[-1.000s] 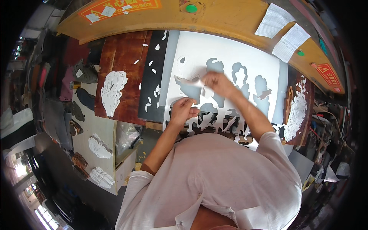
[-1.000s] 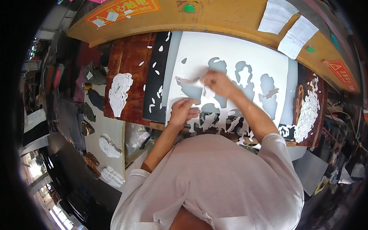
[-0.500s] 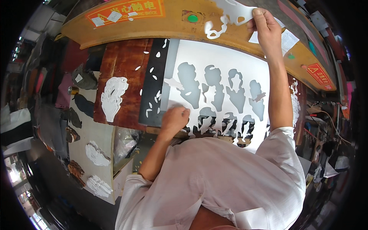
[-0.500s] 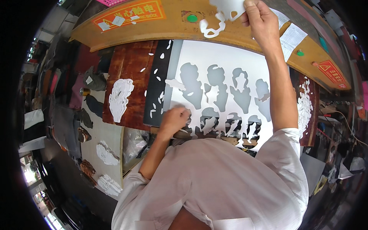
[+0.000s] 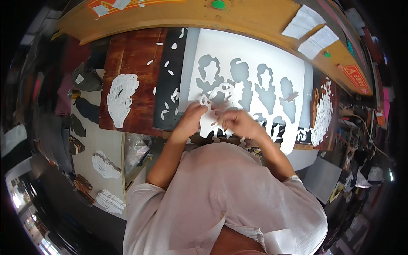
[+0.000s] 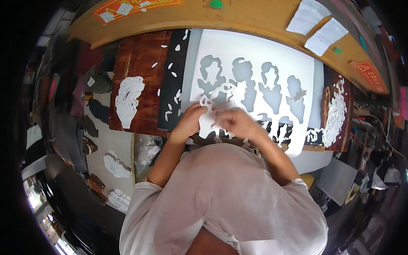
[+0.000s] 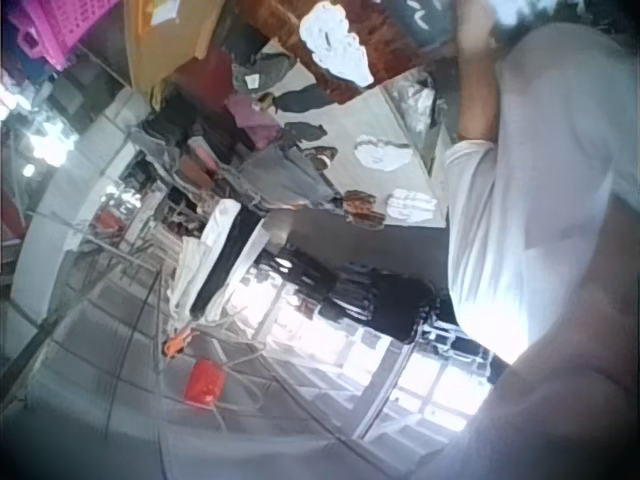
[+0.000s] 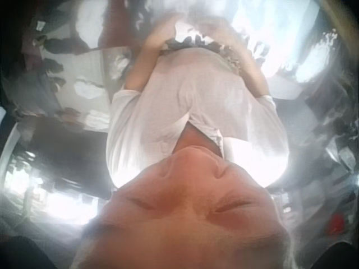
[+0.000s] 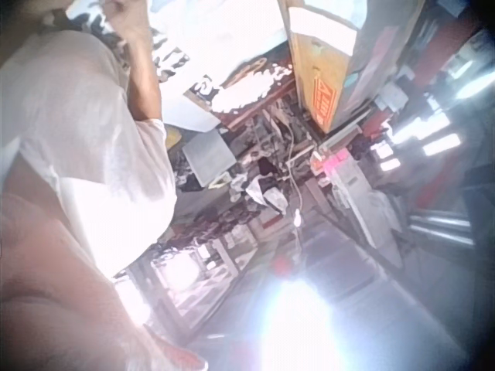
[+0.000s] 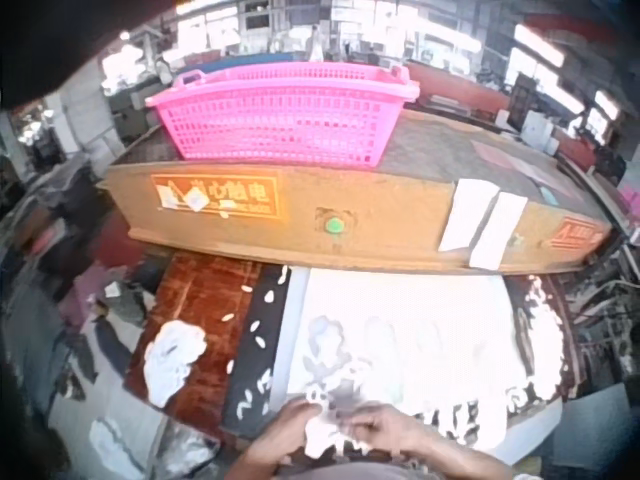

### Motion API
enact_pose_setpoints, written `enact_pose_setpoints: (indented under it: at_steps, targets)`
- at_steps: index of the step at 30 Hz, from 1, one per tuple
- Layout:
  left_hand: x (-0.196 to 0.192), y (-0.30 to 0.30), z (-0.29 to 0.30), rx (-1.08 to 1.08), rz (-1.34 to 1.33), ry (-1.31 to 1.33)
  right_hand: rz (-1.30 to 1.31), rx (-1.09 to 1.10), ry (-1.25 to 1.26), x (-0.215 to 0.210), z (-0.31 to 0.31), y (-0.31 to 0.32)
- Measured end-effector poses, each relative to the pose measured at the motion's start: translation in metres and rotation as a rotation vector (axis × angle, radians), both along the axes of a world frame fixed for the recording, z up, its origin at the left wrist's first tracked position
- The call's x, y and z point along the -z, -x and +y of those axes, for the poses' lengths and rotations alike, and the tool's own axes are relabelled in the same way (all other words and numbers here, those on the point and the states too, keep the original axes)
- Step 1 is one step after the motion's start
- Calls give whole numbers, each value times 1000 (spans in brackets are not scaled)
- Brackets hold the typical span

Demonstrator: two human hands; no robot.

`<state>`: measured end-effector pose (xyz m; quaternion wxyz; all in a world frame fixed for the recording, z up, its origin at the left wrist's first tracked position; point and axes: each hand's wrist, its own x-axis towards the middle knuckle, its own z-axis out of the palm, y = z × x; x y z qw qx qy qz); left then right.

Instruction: The person repeatedly picks up white paper cutouts from a light table, separates them, and stacks them into a growing pile. They also handle a brown cutout and move it aside. The person continues to sort and stack the white cutouts throughout the clip.

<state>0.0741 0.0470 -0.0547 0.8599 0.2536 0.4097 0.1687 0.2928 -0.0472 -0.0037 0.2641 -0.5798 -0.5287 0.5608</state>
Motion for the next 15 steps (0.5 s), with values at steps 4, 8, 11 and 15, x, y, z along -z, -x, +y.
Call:
enact_pose_setpoints:
  at_steps: [4, 8, 11, 15]
  targets:
    - [19, -2, 10, 60, 147, -211, -195, 394, -88, 26, 43, -29]
    - [25, -17, 22, 124, 375, -493, -382, 233, -222, 41, 71, -20]
    - [23, -25, 24, 98, 423, -499, -561, 93, -307, 49, 79, -1]
    - [20, -30, 30, 152, 466, -578, -712, -26, -278, 56, 84, 1]
